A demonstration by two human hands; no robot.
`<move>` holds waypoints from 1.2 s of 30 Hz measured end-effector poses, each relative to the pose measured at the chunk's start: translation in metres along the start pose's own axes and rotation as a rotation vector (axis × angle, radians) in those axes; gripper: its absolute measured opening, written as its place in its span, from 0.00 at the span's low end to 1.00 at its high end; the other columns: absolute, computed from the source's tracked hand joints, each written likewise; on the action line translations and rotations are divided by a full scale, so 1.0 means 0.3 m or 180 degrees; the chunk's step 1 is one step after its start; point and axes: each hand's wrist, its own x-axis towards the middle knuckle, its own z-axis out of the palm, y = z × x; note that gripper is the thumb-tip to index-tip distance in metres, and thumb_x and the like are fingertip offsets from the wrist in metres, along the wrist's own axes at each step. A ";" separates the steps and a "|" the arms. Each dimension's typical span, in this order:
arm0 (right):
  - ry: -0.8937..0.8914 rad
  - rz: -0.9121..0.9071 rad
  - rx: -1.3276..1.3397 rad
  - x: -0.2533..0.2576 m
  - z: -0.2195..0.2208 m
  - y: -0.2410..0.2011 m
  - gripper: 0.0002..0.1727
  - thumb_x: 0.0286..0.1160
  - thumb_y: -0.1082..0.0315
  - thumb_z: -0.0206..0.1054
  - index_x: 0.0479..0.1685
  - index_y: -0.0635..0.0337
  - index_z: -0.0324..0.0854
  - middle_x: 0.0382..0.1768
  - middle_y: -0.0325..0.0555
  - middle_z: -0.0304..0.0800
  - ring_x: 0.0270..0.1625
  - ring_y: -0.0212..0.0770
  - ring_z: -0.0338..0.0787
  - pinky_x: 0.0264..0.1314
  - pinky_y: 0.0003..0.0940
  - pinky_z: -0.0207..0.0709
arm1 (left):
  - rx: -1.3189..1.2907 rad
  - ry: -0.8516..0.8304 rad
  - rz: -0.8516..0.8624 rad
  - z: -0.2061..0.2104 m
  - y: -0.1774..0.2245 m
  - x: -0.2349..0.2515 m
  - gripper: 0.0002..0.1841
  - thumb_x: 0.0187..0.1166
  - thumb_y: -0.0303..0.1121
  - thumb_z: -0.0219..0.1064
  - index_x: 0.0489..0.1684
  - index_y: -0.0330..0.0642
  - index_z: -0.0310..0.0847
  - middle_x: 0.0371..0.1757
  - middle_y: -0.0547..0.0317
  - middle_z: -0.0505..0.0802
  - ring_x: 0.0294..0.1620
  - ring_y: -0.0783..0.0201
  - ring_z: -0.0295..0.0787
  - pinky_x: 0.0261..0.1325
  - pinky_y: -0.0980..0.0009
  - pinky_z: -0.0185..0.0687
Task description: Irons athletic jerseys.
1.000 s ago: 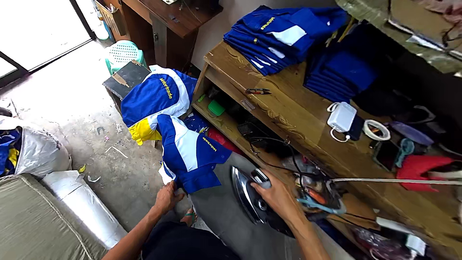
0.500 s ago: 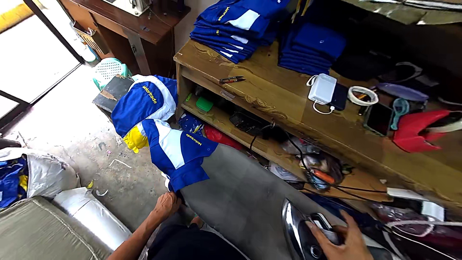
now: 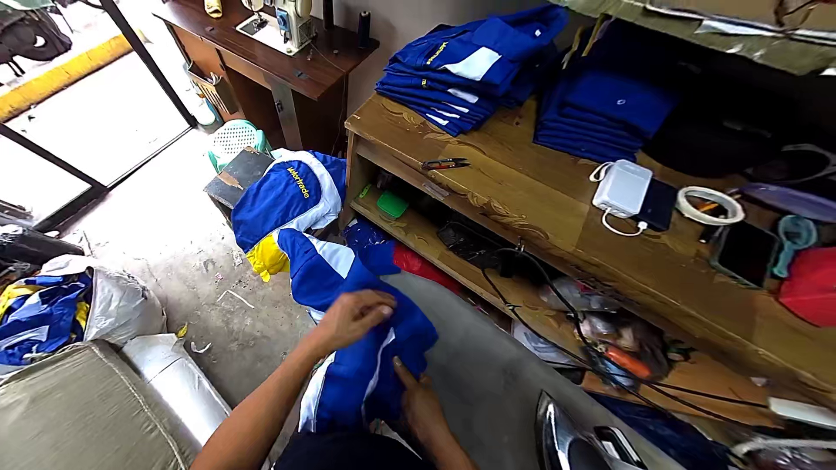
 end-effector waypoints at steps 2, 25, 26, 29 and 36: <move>0.0430 0.0266 0.0001 0.028 -0.062 -0.018 0.14 0.88 0.67 0.60 0.63 0.66 0.79 0.45 0.48 0.95 0.47 0.37 0.95 0.53 0.37 0.91 | 0.1204 0.0749 -0.0072 -0.135 -0.070 -0.019 0.17 0.89 0.34 0.55 0.55 0.34 0.90 0.59 0.48 0.94 0.65 0.57 0.90 0.74 0.55 0.82; -0.0325 -0.2413 -0.4796 0.301 -0.155 -0.408 0.32 0.75 0.49 0.69 0.82 0.39 0.77 0.81 0.51 0.78 0.83 0.58 0.75 0.78 0.70 0.68 | 0.2427 -0.0127 -0.1180 -0.277 -0.313 0.263 0.35 0.92 0.61 0.35 0.95 0.57 0.57 0.94 0.60 0.64 0.97 0.52 0.47 0.91 0.29 0.25; -0.0787 -0.2612 -0.4760 0.298 -0.101 -0.352 0.30 0.74 0.46 0.69 0.79 0.36 0.79 0.83 0.48 0.76 0.86 0.56 0.71 0.80 0.69 0.66 | 0.1985 0.0049 -0.1135 -0.311 -0.309 0.271 0.32 0.94 0.56 0.37 0.94 0.55 0.58 0.92 0.59 0.69 0.95 0.53 0.55 0.92 0.32 0.33; -0.1695 -0.2481 -0.4732 0.277 -0.104 -0.191 0.26 0.70 0.48 0.76 0.69 0.38 0.87 0.74 0.48 0.84 0.80 0.58 0.78 0.77 0.67 0.70 | 0.1414 0.0772 -0.1002 -0.420 -0.321 0.258 0.26 0.95 0.42 0.42 0.87 0.46 0.70 0.81 0.50 0.82 0.83 0.49 0.76 0.85 0.41 0.65; -0.1945 -0.1529 -0.4573 0.189 -0.251 -0.107 0.15 0.71 0.64 0.70 0.55 0.54 0.89 0.46 0.51 0.95 0.54 0.53 0.94 0.58 0.55 0.84 | 0.2522 0.0619 -0.0464 -0.320 -0.411 0.196 0.24 0.92 0.42 0.45 0.77 0.51 0.82 0.82 0.62 0.83 0.92 0.53 0.62 0.91 0.35 0.41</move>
